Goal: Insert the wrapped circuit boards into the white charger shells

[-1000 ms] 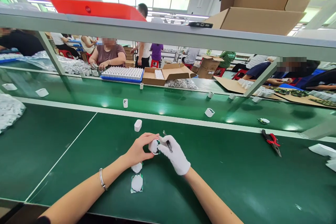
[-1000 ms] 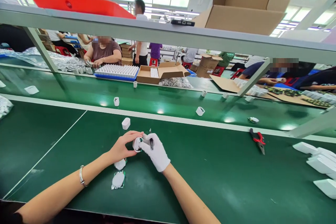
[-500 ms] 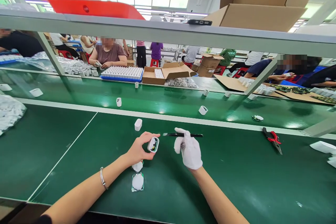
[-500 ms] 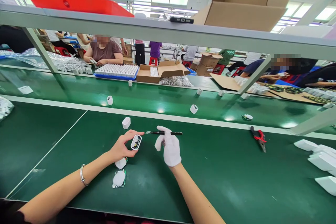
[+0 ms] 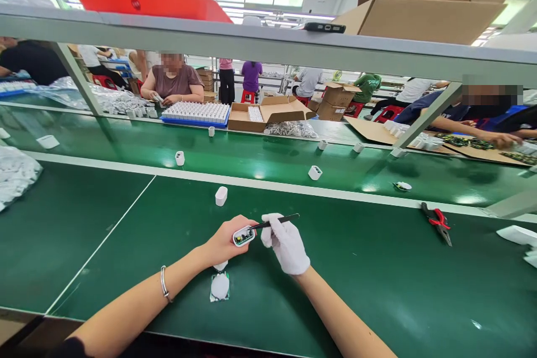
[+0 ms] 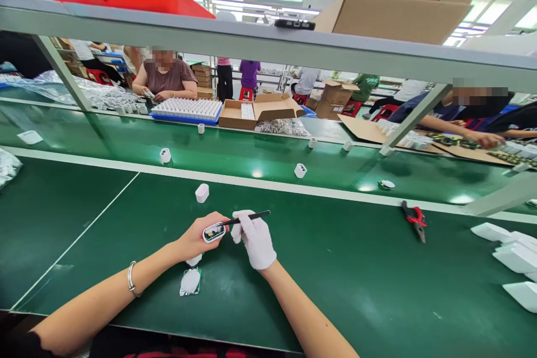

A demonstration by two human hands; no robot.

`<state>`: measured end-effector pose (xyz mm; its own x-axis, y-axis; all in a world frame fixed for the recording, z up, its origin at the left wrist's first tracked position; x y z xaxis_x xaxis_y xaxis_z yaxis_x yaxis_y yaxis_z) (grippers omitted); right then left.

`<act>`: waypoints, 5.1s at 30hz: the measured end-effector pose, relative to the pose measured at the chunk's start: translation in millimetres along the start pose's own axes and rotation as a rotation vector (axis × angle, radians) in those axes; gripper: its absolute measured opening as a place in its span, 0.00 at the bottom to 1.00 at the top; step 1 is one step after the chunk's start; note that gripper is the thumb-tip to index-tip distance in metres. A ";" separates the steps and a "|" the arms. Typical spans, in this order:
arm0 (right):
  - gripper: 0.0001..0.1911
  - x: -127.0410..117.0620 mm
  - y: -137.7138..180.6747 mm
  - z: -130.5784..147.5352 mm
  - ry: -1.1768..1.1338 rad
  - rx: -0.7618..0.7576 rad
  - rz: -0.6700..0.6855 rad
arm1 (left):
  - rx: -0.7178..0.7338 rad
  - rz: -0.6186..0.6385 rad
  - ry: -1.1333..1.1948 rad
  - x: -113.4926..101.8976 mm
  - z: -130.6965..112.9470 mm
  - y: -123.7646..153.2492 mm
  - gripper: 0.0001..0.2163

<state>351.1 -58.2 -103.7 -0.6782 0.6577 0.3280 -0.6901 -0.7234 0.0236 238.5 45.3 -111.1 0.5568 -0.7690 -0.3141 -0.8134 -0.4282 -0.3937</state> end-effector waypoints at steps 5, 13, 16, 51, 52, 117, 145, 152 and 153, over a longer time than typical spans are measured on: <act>0.17 0.8 -0.3 0.9 0.056 0.015 -0.024 | -0.025 0.006 0.020 1.1 -6.8 -0.7 0.08; 0.18 6.0 4.6 0.9 0.059 0.009 -0.015 | -0.106 0.007 0.089 1.9 -7.9 0.1 0.10; 0.18 5.6 6.9 4.4 0.107 -0.046 -0.067 | -0.207 0.002 0.179 5.1 -2.0 1.6 0.11; 0.16 7.9 15.2 -5.0 0.105 -0.156 -0.190 | -0.327 -0.044 0.307 5.1 3.4 1.8 0.18; 0.16 9.2 15.2 -6.1 0.091 -0.149 -0.180 | -0.322 -0.048 0.303 5.1 2.7 1.7 0.18; 0.07 -12.5 6.2 21.3 0.242 -0.752 -0.282 | -0.018 -0.008 -0.003 -2.1 4.8 -0.8 0.30; 0.06 31.3 -57.8 -8.6 0.832 -0.560 0.253 | -0.250 -0.416 -0.386 -68.6 88.4 -26.9 0.28; 0.09 43.1 24.3 -46.4 0.770 -0.404 0.451 | -0.234 -0.418 -0.525 -59.7 70.3 -19.4 0.25; 0.08 40.5 21.4 -46.4 0.724 -0.375 0.452 | -0.214 -0.392 -0.554 -56.8 67.2 -19.0 0.21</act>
<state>297.1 -37.3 -133.7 -0.8075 0.3925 -0.4403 -0.2734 -0.9105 -0.3103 233.7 128.9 -143.9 0.7724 -0.2093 -0.5996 -0.5197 -0.7510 -0.4073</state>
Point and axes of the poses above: each hand's wrist, its own y-axis away from the middle knuckle, its own x-axis out of the palm, z = x × y, the point moved 3 cm from there along -y, towards the middle knuckle, and after that the axes turned 11 degrees about -z, right-handed, at the moved point
